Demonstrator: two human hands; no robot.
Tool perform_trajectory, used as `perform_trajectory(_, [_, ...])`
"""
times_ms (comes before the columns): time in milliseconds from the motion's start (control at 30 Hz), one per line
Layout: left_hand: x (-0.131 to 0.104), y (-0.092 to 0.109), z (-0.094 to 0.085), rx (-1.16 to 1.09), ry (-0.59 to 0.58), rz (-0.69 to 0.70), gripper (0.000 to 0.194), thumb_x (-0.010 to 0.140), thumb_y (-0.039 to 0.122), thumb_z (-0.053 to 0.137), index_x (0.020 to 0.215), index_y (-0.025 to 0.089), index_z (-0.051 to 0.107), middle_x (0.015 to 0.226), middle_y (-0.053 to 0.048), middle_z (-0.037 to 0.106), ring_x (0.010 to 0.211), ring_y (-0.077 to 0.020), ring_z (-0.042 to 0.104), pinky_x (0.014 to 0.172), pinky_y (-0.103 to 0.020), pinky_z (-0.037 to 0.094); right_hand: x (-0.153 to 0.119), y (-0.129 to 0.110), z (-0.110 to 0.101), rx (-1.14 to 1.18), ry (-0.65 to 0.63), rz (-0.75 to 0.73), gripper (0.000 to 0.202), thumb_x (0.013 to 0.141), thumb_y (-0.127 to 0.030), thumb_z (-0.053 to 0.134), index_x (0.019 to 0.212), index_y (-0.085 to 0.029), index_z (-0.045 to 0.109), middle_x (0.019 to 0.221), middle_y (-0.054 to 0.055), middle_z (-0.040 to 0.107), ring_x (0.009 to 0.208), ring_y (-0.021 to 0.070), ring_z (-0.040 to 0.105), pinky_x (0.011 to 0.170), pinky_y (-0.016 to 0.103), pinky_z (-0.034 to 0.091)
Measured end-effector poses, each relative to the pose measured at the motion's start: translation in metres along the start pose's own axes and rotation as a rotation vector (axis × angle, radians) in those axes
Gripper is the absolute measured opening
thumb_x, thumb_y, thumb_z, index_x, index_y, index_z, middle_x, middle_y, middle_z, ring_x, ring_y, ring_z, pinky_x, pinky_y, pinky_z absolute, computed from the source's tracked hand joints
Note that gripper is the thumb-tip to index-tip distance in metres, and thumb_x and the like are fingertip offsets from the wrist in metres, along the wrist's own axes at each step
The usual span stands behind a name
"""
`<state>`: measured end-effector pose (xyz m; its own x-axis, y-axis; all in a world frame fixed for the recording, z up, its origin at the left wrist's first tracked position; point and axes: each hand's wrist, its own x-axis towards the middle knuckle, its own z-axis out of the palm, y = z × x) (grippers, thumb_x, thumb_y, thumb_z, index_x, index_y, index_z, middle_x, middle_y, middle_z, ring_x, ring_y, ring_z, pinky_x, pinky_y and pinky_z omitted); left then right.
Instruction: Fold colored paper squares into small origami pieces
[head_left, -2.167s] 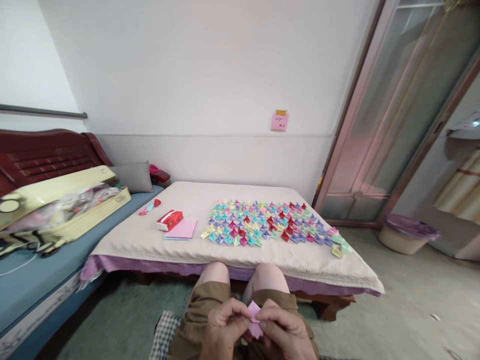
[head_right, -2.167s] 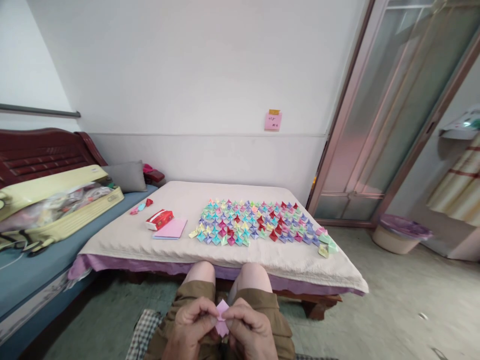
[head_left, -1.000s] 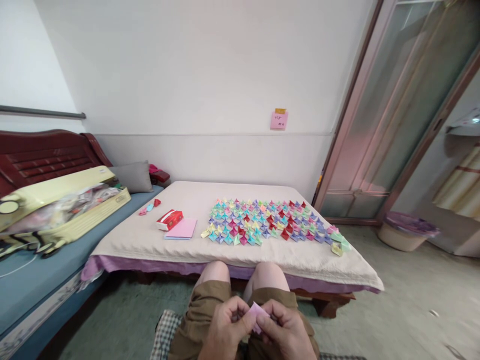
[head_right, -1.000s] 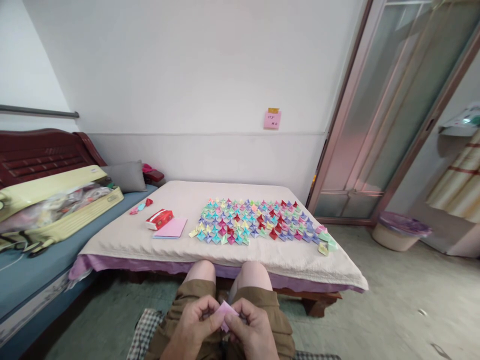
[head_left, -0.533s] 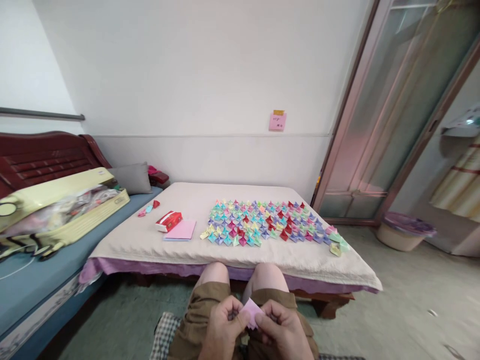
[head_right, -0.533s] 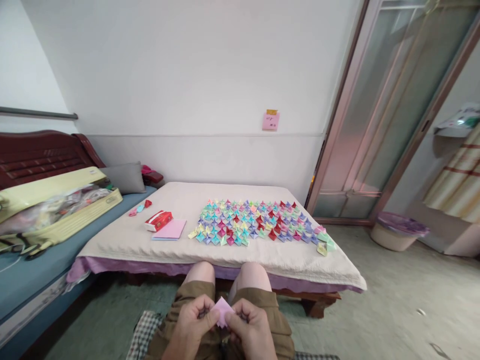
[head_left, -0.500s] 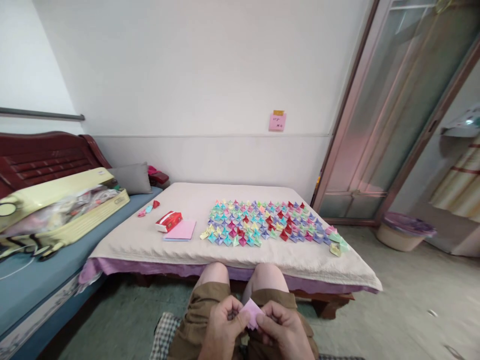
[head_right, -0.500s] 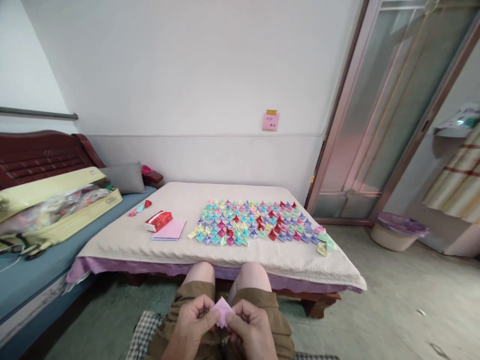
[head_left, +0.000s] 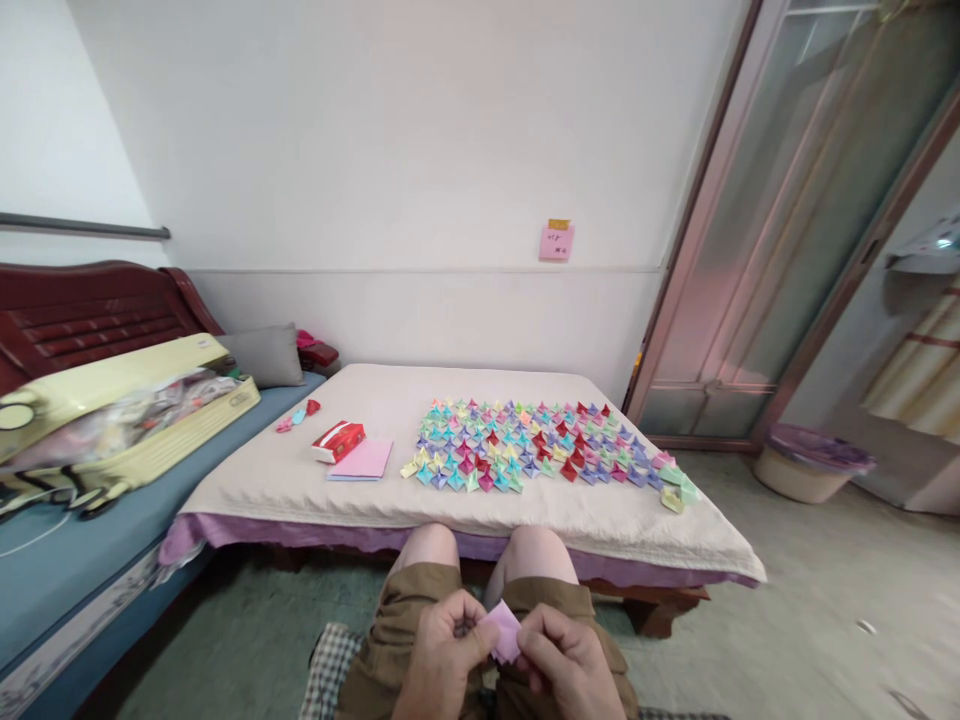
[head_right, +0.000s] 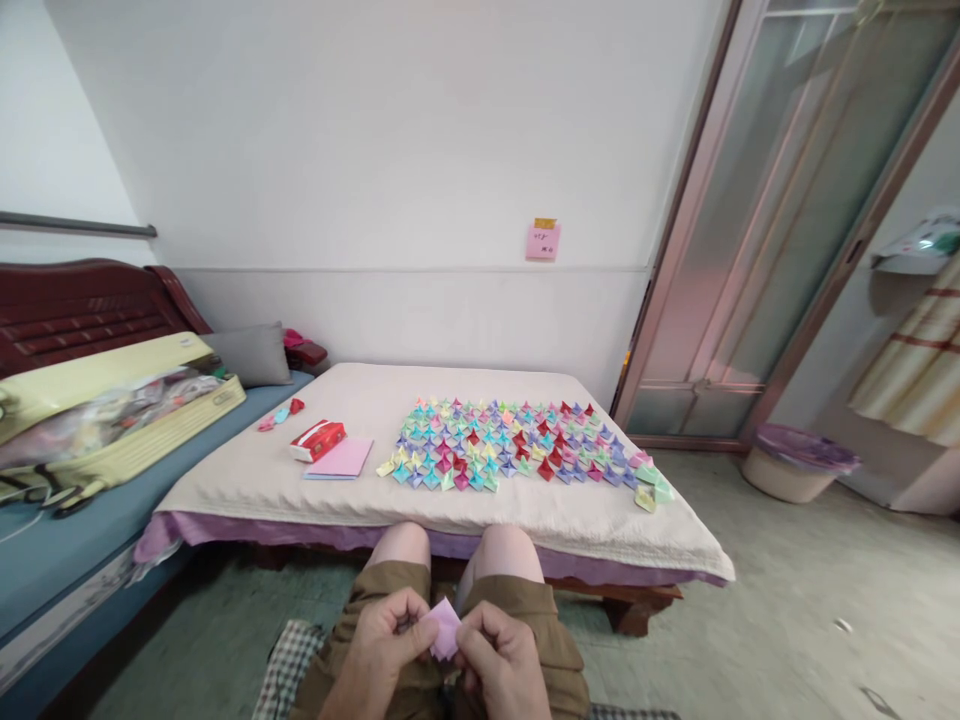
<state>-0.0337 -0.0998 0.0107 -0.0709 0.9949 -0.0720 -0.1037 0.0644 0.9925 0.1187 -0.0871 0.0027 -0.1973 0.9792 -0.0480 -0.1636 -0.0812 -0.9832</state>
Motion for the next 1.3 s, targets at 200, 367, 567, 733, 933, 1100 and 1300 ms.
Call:
perform_trajectory(200, [-0.002,-0.013,0.010,-0.326,-0.029,-0.014,0.042,0.060,0.042,0.084,0.082,0.016,0.059,0.059,0.003,0.063,0.055,-0.0115,0.055,0.057,-0.022,0.039,-0.002,0.000,0.006,-0.066,0.068,-0.075,0.041,0.077,-0.051,0.068,0.056,-0.018,0.056,0.048,-0.004,0.052,0.042,0.0090,0.039,0.045,0.023,0.027])
perform_trajectory(367, [-0.003,-0.006,0.007,-0.526,0.010,-0.048,0.045,0.063,0.022,0.077,0.099,0.019,0.051,0.057,0.006,0.063,0.051,-0.0099,0.054,0.053,-0.021,0.037,-0.008,0.005,0.010,-0.086,0.058,-0.163,0.041,0.079,-0.055,0.065,0.063,-0.017,0.061,0.052,-0.003,0.053,0.045,0.0110,0.044,0.047,0.023,0.034])
perform_trajectory(567, [-0.007,0.021,0.003,-0.635,-0.244,-0.254,0.049,0.054,0.008,0.062,0.101,0.017,0.053,0.055,0.004,0.062,0.043,-0.0092,0.051,0.046,-0.020,0.032,-0.004,-0.008,-0.008,-0.175,-0.063,-0.366,0.028,0.076,-0.036,0.075,0.103,-0.029,0.072,0.125,0.011,0.061,0.117,0.0302,0.055,0.093,0.035,0.046])
perform_trajectory(733, [-0.008,0.017,0.002,-0.612,-0.417,-0.387,0.042,0.061,0.009,0.066,0.101,0.018,0.057,0.053,0.005,0.059,0.040,-0.0076,0.048,0.044,-0.019,0.032,0.000,-0.016,-0.008,-0.199,-0.292,-0.353,0.018,0.080,-0.043,0.070,0.077,-0.026,0.077,0.126,0.012,0.061,0.114,0.0320,0.058,0.095,0.042,0.045])
perform_trajectory(933, [-0.007,0.013,-0.008,-0.138,-0.253,-0.068,0.041,0.077,0.054,0.069,0.082,0.013,0.065,0.065,0.000,0.061,0.058,-0.0106,0.052,0.054,-0.021,0.038,0.000,-0.023,-0.013,-0.333,-0.251,-0.208,0.019,0.080,-0.036,0.065,0.071,-0.019,0.067,0.062,-0.001,0.060,0.061,0.0165,0.052,0.058,0.026,0.040])
perform_trajectory(1100, [-0.006,0.015,-0.004,0.045,-0.246,0.042,0.035,0.071,0.047,0.076,0.074,0.014,0.064,0.059,0.000,0.061,0.053,-0.0110,0.051,0.050,-0.022,0.035,-0.002,-0.026,-0.007,-0.330,-0.220,-0.089,0.008,0.070,-0.020,0.066,0.064,-0.017,0.061,0.056,-0.005,0.053,0.056,0.0124,0.042,0.054,0.024,0.032])
perform_trajectory(1300, [0.000,0.002,-0.006,-0.021,-0.187,-0.050,0.027,0.067,0.038,0.076,0.067,0.015,0.061,0.048,0.002,0.060,0.040,-0.0096,0.049,0.042,-0.020,0.035,-0.004,-0.013,0.003,0.070,-0.124,0.047,0.031,0.069,-0.039,0.077,0.061,-0.019,0.054,0.047,-0.007,0.053,0.043,0.0091,0.042,0.046,0.022,0.029])
